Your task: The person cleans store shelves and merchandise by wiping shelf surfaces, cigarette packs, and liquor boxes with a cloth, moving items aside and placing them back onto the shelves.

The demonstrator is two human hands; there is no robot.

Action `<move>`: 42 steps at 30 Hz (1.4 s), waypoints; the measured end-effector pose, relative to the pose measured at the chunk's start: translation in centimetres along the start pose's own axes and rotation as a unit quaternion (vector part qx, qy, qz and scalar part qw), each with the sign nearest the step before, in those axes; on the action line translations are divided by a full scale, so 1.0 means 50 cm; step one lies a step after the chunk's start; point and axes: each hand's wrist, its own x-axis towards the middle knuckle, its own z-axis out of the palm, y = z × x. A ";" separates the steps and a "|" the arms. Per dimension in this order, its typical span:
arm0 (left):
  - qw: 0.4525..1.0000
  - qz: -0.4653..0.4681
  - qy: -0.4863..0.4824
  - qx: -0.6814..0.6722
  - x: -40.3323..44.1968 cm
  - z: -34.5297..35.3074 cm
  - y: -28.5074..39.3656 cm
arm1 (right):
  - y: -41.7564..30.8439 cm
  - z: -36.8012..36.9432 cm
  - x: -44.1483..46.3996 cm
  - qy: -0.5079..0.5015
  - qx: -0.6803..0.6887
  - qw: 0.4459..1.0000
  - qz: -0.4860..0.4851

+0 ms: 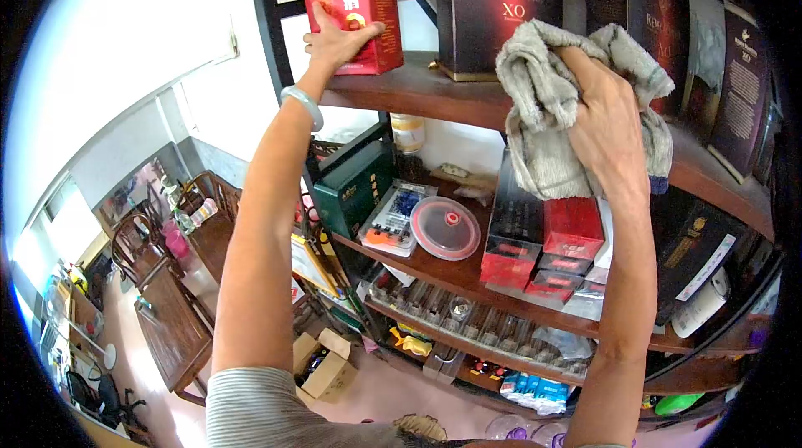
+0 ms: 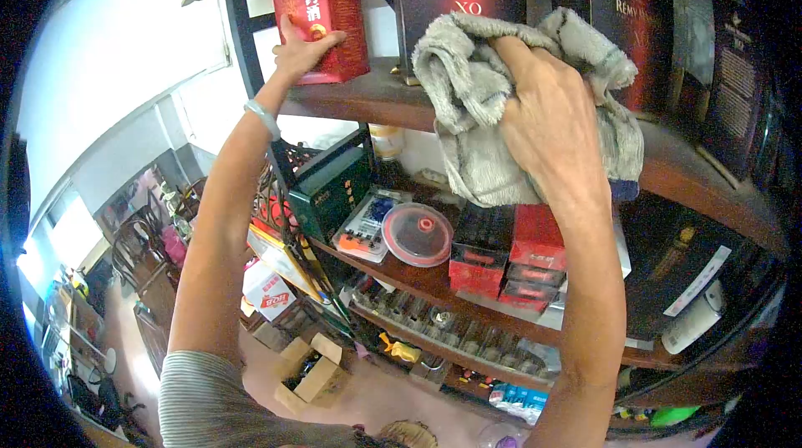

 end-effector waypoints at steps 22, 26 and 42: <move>0.986 -0.083 0.099 0.109 -0.065 0.006 0.081 | -0.022 -0.002 -0.002 0.020 -0.004 1.000 0.009; 0.984 -0.087 0.104 0.115 -0.066 0.010 0.078 | -0.018 0.001 -0.002 0.027 -0.004 1.000 0.003; 0.985 -0.063 0.113 0.119 -0.061 0.018 0.067 | -0.011 0.001 -0.003 0.010 -0.006 1.000 -0.003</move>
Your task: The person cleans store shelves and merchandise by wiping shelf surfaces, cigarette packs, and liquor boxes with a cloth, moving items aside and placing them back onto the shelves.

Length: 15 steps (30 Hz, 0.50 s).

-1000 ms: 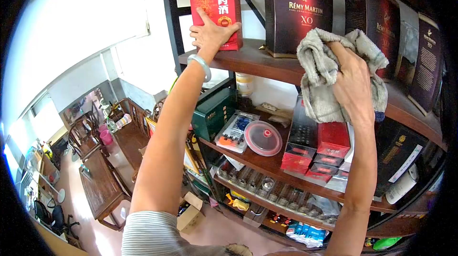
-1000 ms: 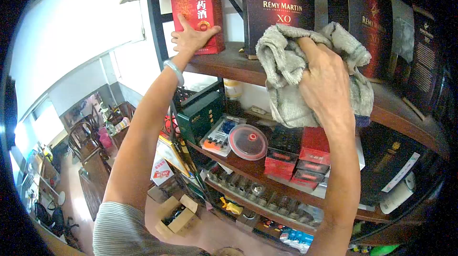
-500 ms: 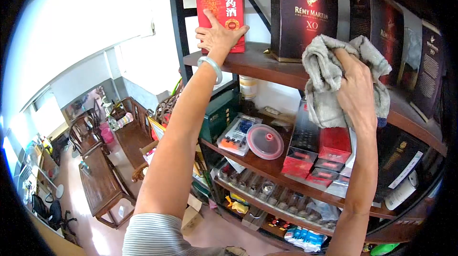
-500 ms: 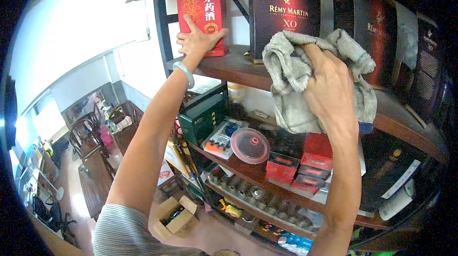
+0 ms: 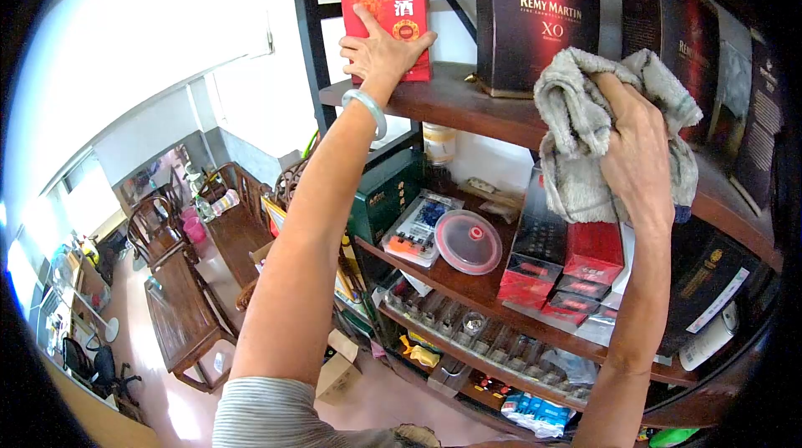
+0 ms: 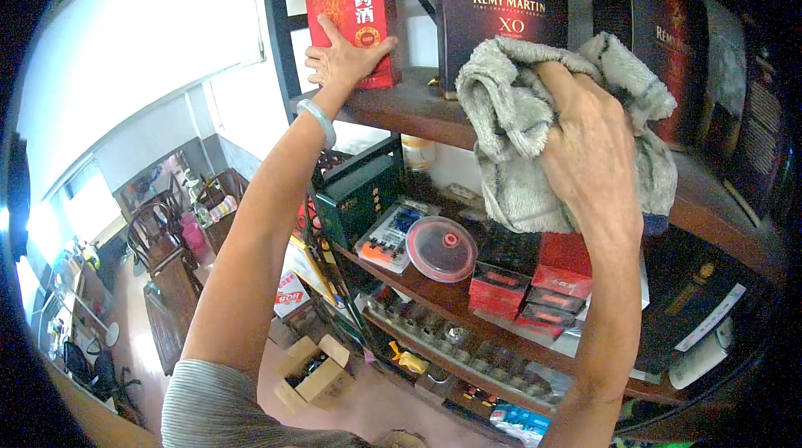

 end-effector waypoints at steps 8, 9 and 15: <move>1.000 -0.001 -0.002 -0.007 -0.003 -0.002 0.005 | 0.012 -0.001 -0.001 -0.006 0.010 1.000 -0.011; 1.000 -0.003 0.004 0.000 0.001 0.001 0.005 | 0.012 0.000 -0.001 -0.004 0.009 1.000 -0.008; 1.000 -0.006 0.002 0.013 0.008 0.009 -0.001 | 0.013 0.005 -0.002 0.026 0.012 0.999 -0.029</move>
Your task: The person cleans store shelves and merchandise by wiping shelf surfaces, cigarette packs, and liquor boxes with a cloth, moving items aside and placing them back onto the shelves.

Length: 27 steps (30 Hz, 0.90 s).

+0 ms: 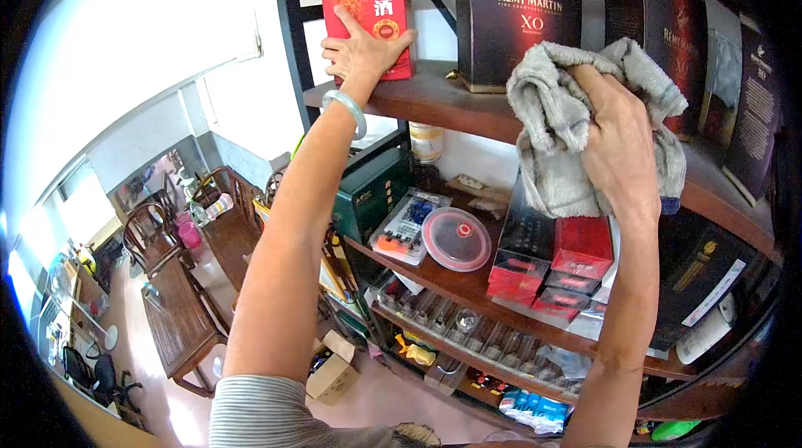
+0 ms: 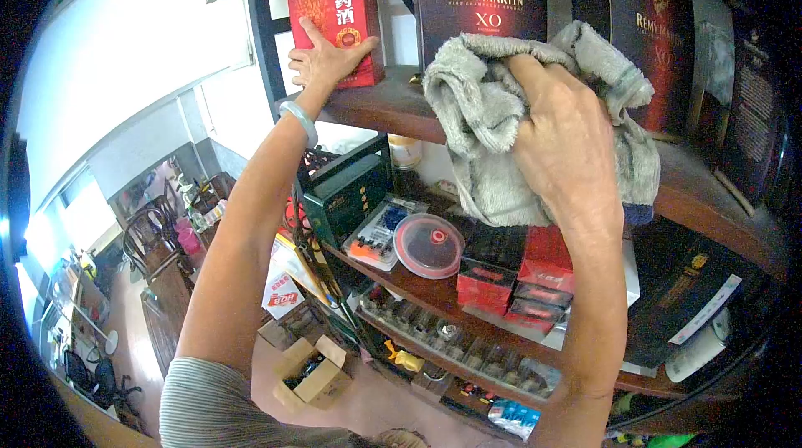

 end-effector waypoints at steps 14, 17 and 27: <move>0.995 0.040 -0.046 -0.084 0.011 -0.024 -0.026 | 0.008 0.007 0.000 -0.003 -0.049 0.999 0.001; 0.986 0.077 -0.050 -0.142 0.015 -0.042 -0.049 | -0.001 -0.001 0.002 -0.042 -0.059 0.997 0.034; 0.952 0.240 0.124 -0.146 0.008 -0.070 -0.096 | 0.036 0.004 0.008 -0.061 -0.173 0.983 -0.005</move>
